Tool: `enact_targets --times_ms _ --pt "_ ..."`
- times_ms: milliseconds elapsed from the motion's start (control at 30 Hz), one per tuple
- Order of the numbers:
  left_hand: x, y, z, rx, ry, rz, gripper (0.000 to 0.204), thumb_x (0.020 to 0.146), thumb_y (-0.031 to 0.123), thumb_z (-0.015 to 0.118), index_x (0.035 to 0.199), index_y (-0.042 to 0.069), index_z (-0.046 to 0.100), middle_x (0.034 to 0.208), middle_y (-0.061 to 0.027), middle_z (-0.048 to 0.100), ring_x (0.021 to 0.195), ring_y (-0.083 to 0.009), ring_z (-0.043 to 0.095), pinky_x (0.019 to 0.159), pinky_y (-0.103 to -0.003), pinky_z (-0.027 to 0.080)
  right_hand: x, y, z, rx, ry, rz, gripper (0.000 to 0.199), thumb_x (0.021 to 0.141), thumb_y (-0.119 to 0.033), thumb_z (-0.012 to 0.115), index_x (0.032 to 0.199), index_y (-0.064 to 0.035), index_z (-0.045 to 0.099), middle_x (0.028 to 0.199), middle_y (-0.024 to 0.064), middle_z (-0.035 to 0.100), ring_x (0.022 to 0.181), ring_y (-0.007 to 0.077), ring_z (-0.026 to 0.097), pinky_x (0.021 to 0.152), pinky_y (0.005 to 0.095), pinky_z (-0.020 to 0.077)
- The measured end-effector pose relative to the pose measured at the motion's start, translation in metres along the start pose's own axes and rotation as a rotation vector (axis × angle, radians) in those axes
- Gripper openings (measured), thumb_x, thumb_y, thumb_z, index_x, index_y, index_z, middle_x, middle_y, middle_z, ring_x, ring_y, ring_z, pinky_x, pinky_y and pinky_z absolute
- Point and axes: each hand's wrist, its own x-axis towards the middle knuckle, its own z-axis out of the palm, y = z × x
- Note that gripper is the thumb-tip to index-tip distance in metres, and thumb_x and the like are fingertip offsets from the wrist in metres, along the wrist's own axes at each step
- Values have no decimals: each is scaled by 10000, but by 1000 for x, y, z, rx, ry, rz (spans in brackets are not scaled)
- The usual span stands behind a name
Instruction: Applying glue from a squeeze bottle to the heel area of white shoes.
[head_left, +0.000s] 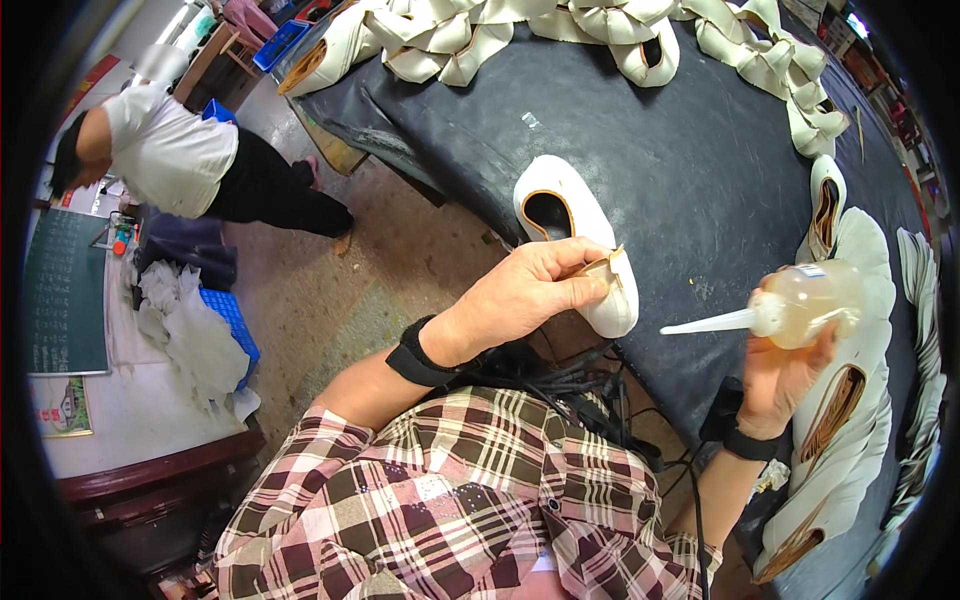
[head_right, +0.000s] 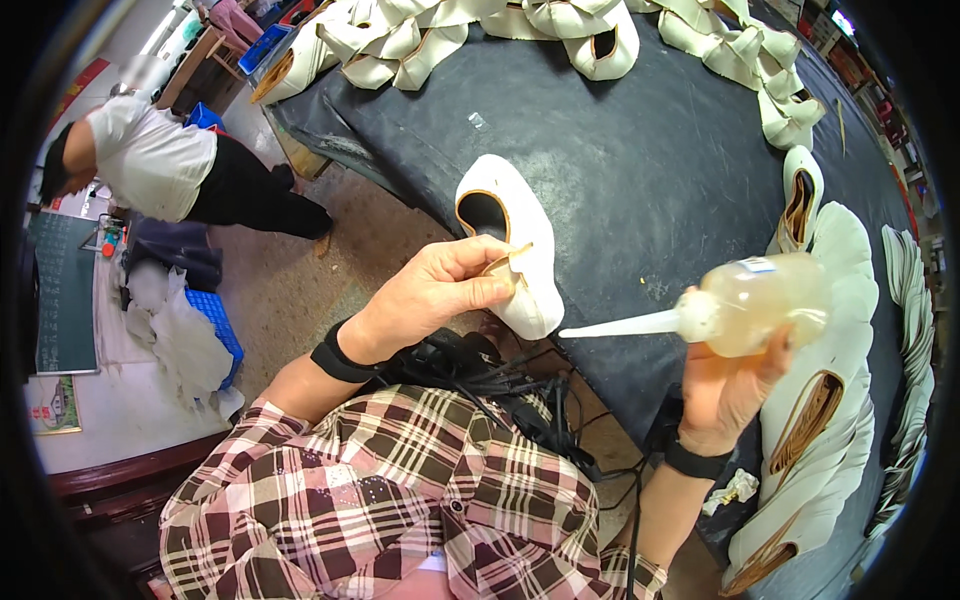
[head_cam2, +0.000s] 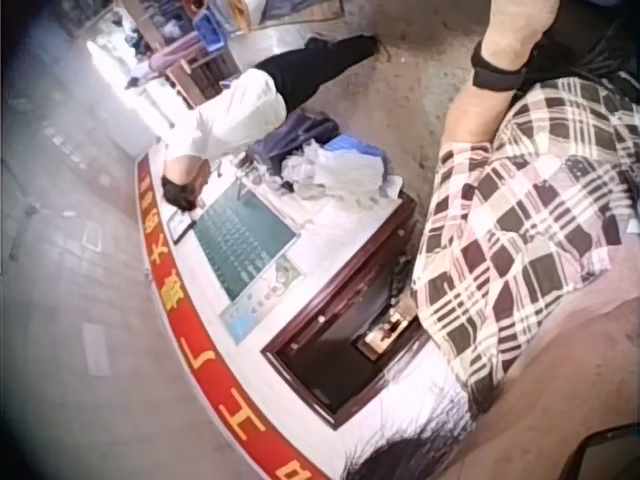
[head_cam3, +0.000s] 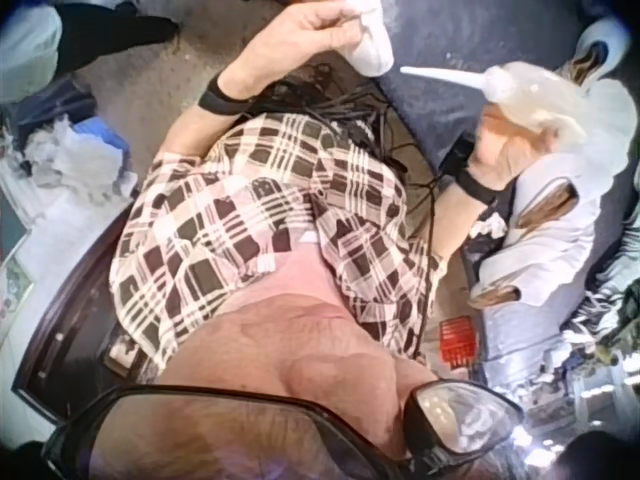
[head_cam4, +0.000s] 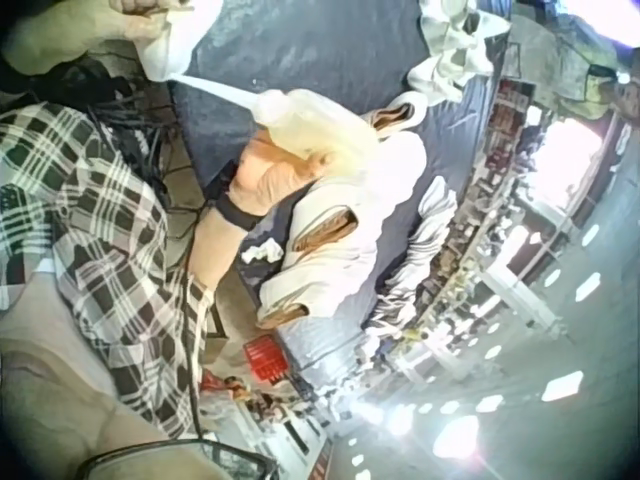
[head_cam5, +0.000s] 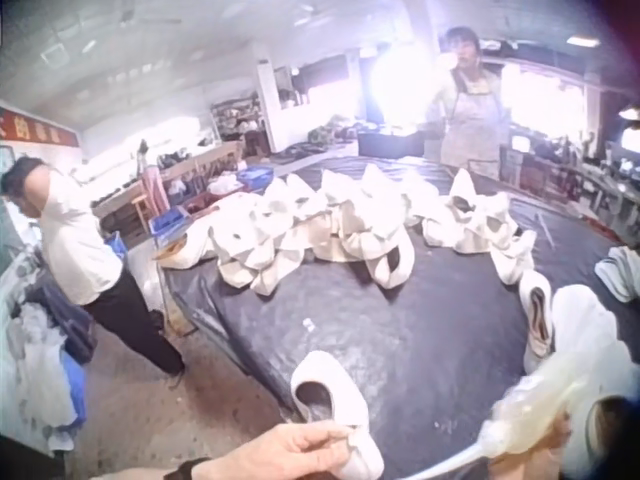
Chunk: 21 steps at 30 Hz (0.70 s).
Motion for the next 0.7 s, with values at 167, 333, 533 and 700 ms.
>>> enact_targets --times_ms 167,333,533,700 --pt "-1 9 1 3 -22 -49 287 814 83 521 1081 -21 514 938 -24 565 858 -77 509 790 -215 391 10 -9 21 -35 -114 -103 695 715 -254 649 1263 -40 279 1248 197 351 1151 314 373 926 465 367" --pt "12 17 12 259 15 -66 328 784 51 540 1100 -25 505 925 -27 559 844 -83 506 763 -220 406 -2 -9 4 45 -99 11 704 708 -311 647 1269 -83 287 1255 197 344 1148 335 371 888 483 392" --pt "30 1 5 288 -74 2 272 763 33 558 1025 -33 539 868 -6 550 789 -75 514 718 -206 403 -17 -21 -2 -49 3 -103 738 657 -433 670 1209 -62 350 1164 161 452 1058 285 466 868 404 417" --pt "40 4 16 246 -167 -30 267 772 101 591 1012 -7 544 870 -14 589 783 -80 533 726 -218 412 -49 -23 -11 6 -42 -214 777 639 -432 688 1221 -54 339 1211 153 410 1117 300 410 931 428 352"
